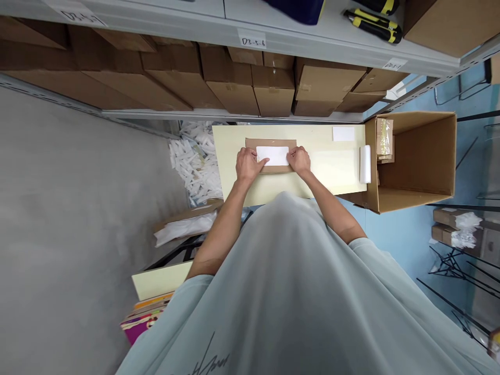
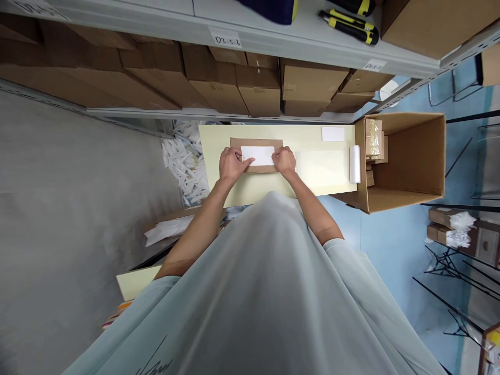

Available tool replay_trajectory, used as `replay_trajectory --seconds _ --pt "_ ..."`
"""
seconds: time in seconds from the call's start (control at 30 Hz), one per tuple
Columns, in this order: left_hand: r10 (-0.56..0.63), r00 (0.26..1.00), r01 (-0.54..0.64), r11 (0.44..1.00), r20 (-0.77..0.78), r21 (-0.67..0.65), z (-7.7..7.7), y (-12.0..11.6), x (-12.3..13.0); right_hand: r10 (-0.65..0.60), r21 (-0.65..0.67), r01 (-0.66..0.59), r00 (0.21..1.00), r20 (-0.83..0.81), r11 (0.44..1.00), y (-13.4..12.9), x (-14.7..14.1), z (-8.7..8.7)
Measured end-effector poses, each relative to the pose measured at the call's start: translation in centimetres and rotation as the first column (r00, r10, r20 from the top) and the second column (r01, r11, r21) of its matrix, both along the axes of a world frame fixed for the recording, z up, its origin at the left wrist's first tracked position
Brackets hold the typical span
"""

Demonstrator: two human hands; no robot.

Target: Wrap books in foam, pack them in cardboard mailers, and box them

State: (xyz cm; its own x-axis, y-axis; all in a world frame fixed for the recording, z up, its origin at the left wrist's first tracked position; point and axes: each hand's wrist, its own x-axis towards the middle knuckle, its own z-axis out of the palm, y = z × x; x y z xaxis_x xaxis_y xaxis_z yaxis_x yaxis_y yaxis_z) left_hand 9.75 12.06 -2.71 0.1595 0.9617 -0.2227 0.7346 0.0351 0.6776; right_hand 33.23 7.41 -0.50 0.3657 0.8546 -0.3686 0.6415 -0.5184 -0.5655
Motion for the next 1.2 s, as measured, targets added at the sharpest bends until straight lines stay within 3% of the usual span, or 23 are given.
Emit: replay_trajectory --seconds 0.13,0.23,0.33,0.4,0.47,0.53,0.7,0.83,1.03,1.2 --pt "0.118 0.993 -0.117 0.993 0.019 -0.024 0.0 -0.2 0.2 0.044 0.04 -0.045 0.998 0.037 0.998 -0.7 -0.2 0.3" --pt "0.112 0.994 -0.113 0.993 0.011 0.023 0.8 -0.7 0.5 0.211 0.122 -0.225 0.97 0.117 0.967 -2.0 -1.4 1.3" --pt "-0.123 0.992 0.122 0.989 0.008 0.08 2.0 -2.0 1.3 0.411 0.109 -0.433 0.894 0.176 0.895 -3.0 -3.0 2.0" --pt "-0.317 0.948 0.316 0.946 0.006 0.079 2.6 -3.0 2.0 0.495 0.066 -0.515 0.847 0.194 0.855 -3.3 -3.9 2.0" --pt "-0.424 0.905 0.424 0.904 -0.015 0.056 2.7 -3.7 2.6 0.532 0.023 -0.546 0.823 0.2 0.837 -3.3 -4.3 1.7" --pt "-0.427 0.903 0.429 0.903 -0.05 0.034 2.4 -3.9 2.8 0.539 0.0 -0.551 0.817 0.205 0.835 -3.1 -4.2 1.3" --pt "-0.262 0.959 0.264 0.965 -0.109 0.005 1.2 -3.0 1.9 0.479 0.015 -0.493 0.851 0.215 0.87 -3.1 -2.5 0.6" --pt "-0.201 0.971 0.204 0.979 -0.13 0.01 1.3 -2.7 1.1 0.419 -0.003 -0.43 0.878 0.232 0.903 -3.4 -1.6 0.7" --pt "-0.313 0.946 0.316 0.948 -0.082 0.025 2.1 -4.1 3.2 0.405 -0.02 -0.417 0.87 0.281 0.909 -3.2 -3.3 1.0" --pt "-0.284 0.955 0.285 0.959 -0.088 0.002 1.6 -4.7 4.7 0.392 -0.01 -0.405 0.878 0.273 0.914 -2.7 -3.7 0.7"
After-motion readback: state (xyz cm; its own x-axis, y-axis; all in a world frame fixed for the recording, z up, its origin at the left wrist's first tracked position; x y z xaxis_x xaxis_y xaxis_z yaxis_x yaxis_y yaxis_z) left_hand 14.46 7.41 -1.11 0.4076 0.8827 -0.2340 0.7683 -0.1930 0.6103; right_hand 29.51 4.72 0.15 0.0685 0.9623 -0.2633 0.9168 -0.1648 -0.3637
